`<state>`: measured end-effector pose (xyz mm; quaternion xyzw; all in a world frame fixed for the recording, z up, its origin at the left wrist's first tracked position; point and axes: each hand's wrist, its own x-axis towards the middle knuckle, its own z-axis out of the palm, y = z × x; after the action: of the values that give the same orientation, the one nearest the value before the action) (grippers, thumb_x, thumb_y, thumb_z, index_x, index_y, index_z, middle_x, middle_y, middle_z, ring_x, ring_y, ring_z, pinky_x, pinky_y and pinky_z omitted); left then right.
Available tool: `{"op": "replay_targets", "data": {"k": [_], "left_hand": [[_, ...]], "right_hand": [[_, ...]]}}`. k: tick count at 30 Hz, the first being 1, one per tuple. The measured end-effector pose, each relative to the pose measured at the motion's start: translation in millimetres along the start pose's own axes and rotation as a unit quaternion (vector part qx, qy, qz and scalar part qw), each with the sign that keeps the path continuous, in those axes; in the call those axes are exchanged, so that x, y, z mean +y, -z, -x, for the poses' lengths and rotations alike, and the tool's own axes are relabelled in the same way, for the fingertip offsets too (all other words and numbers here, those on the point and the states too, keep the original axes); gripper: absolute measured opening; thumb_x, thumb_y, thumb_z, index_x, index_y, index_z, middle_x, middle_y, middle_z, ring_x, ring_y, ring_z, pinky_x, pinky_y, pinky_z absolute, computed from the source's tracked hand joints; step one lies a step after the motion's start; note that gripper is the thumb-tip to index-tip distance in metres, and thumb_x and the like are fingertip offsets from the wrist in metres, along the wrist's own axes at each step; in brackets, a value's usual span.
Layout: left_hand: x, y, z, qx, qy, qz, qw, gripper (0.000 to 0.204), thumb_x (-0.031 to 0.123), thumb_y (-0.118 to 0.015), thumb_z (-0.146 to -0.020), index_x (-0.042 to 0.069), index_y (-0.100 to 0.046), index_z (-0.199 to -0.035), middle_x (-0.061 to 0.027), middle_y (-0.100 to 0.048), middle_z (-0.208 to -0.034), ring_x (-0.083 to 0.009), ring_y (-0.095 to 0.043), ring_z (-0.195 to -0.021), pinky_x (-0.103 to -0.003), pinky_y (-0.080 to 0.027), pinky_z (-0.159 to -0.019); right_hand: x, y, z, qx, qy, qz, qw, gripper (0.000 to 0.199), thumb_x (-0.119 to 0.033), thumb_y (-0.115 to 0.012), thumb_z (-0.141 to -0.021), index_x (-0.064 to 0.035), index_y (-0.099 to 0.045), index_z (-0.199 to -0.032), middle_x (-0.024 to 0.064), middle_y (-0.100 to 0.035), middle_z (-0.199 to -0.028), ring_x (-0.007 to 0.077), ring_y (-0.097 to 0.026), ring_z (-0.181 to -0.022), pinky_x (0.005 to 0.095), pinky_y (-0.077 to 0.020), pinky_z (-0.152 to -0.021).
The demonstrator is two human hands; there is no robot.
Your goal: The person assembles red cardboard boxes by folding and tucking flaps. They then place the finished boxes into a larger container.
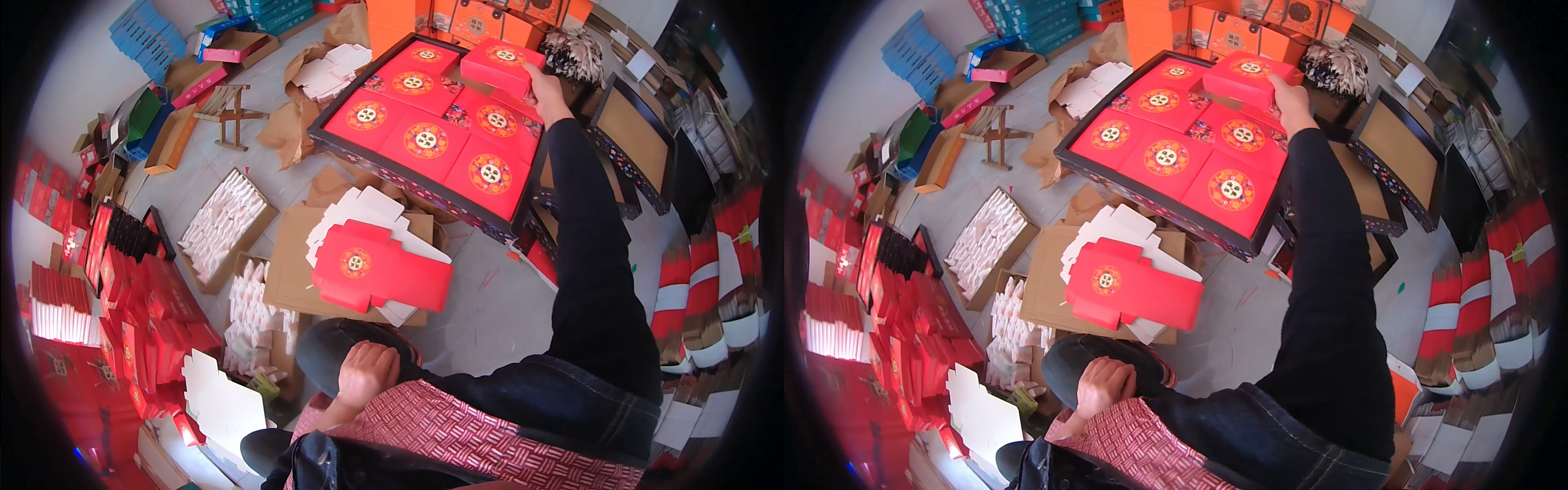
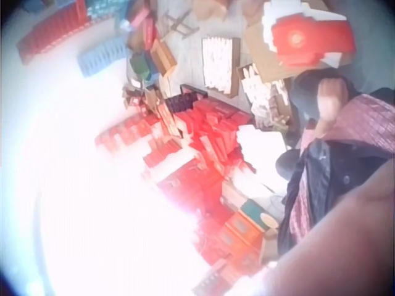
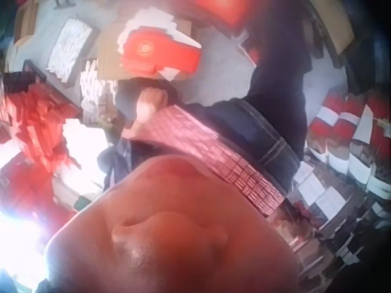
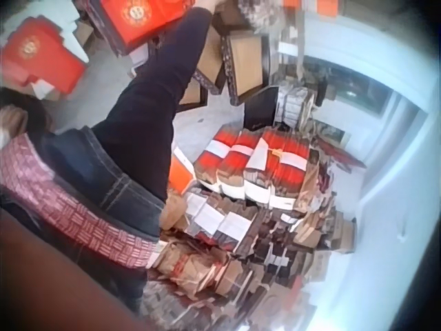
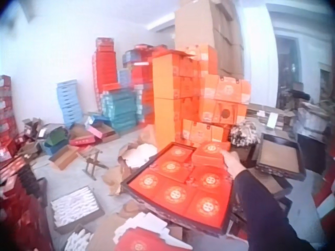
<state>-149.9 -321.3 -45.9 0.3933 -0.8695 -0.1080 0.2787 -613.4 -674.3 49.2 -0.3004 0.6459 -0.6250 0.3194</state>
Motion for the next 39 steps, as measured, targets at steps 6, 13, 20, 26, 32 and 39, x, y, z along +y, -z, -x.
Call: {"op": "replay_targets", "data": {"k": [6,13,20,26,32,39], "left_hand": [[2.3,4.3,-3.3,0.007,0.009,-0.002,1.0,0.013,0.01,-0.068,-0.069,0.007,-0.062,-0.079,-0.005,-0.061,-0.076,-0.0204,-0.061,-0.074,-0.035,-0.051,-0.078],[-0.9,3.4,1.5,0.009,0.02,-0.024,0.999,0.014,0.009,-0.069,-0.068,0.007,-0.063,-0.079,-0.0047,-0.061,-0.075,-0.0201,-0.062,-0.075,-0.034,-0.051,-0.078],[-4.5,-1.2,-1.5,-0.01,0.007,-0.001,1.0,0.013,0.01,-0.069,-0.068,0.007,-0.063,-0.08,-0.0046,-0.061,-0.075,-0.0201,-0.062,-0.077,-0.034,-0.051,-0.078],[-1.2,-0.7,2.8,-0.013,0.024,-0.02,0.999,0.015,0.011,-0.068,-0.068,0.008,-0.063,-0.082,-0.0048,-0.061,-0.077,-0.02,-0.062,-0.08,-0.035,-0.05,-0.08],[0.2,2.6,1.3,-0.025,0.036,-0.026,0.999,0.016,0.011,-0.067,-0.068,0.007,-0.063,-0.083,-0.005,-0.062,-0.078,-0.0197,-0.062,-0.08,-0.035,-0.05,-0.081],[0.7,0.4,-4.6,-0.015,0.045,-0.016,0.999,0.014,0.007,-0.07,-0.063,0.007,-0.065,-0.076,-0.0048,-0.065,-0.076,-0.0198,-0.064,-0.078,-0.037,-0.052,-0.081]], "right_hand": [[49.0,-43.9,-41.3,0.16,0.167,0.122,0.965,0.077,-0.031,-0.066,-0.081,0.0031,-0.03,-0.14,0.0227,-0.041,-0.128,0.0305,-0.041,-0.115,0.0352,-0.0352,-0.092],[42.3,-72.0,-23.6,-0.022,0.002,-0.008,1.0,0.074,-0.026,-0.063,-0.085,-0.0133,-0.025,-0.147,0.0023,-0.051,-0.062,0.0136,-0.042,-0.042,0.03,-0.0307,-0.038],[67.5,-44.7,-95.0,0.135,0.015,0.07,0.988,0.055,-0.03,-0.058,-0.085,-0.0056,-0.049,-0.132,0.009,-0.064,-0.077,0.0194,-0.059,-0.06,0.0347,-0.043,-0.047],[55.2,-60.6,-80.4,0.087,0.04,0.319,0.943,0.046,-0.044,-0.054,-0.087,-0.0094,-0.061,-0.117,0.0119,-0.066,-0.093,0.026,-0.063,-0.085,0.041,-0.047,-0.075],[44.6,-84.1,-26.3,0.085,0.41,0.531,0.737,0.06,-0.055,-0.049,-0.088,-0.0112,-0.052,-0.128,0.0155,-0.044,-0.136,0.0333,-0.043,-0.121,0.0462,-0.038,-0.098],[63.2,-57.4,-31.5,0.003,0.283,0.398,0.873,0.073,-0.042,-0.043,-0.094,0.009,-0.02,-0.141,0.0267,-0.025,-0.147,0.0369,-0.028,-0.135,0.051,-0.0232,-0.11]]}}
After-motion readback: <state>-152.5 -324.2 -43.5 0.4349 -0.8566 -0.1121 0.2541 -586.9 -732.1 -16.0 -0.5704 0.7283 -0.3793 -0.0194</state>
